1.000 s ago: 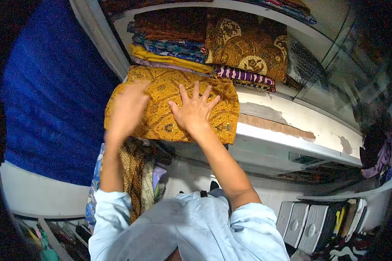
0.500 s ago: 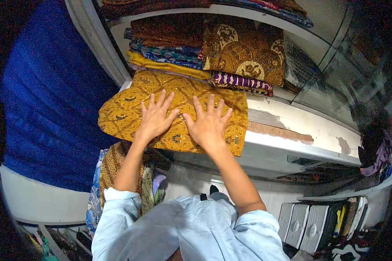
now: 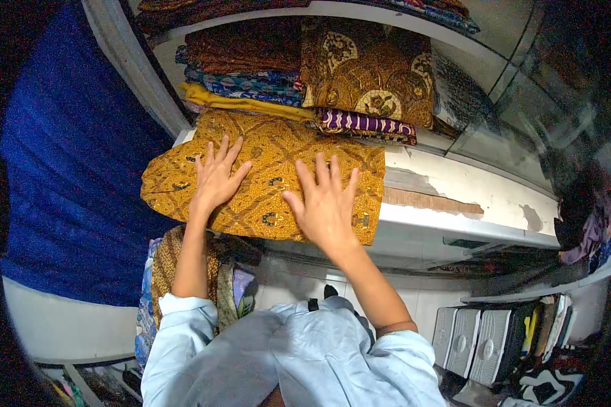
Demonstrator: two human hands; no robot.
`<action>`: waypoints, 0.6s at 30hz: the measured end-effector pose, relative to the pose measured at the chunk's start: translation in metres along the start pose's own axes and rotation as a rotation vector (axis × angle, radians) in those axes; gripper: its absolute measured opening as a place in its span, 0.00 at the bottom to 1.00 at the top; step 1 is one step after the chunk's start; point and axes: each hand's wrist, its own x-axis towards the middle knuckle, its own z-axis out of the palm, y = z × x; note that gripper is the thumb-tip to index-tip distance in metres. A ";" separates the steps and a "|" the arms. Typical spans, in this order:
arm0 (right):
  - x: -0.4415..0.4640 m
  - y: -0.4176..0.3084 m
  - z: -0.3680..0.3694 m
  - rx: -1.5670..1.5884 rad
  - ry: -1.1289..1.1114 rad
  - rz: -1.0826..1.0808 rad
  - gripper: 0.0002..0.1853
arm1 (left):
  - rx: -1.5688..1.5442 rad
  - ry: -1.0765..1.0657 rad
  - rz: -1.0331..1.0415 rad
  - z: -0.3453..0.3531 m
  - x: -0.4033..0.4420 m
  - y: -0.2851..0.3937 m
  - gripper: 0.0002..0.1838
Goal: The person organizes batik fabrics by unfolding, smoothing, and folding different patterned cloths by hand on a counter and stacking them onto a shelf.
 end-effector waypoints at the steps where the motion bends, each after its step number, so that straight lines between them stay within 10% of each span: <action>1: -0.002 0.001 0.001 0.015 -0.006 -0.006 0.29 | 0.002 0.004 0.026 -0.001 0.000 -0.002 0.32; 11: -0.003 -0.047 0.008 0.056 -0.170 -0.380 0.47 | -0.057 0.056 0.021 -0.013 -0.007 -0.005 0.25; 18: -0.006 -0.056 0.025 0.046 -0.119 -0.282 0.34 | 0.021 0.241 -0.344 -0.024 -0.026 -0.111 0.26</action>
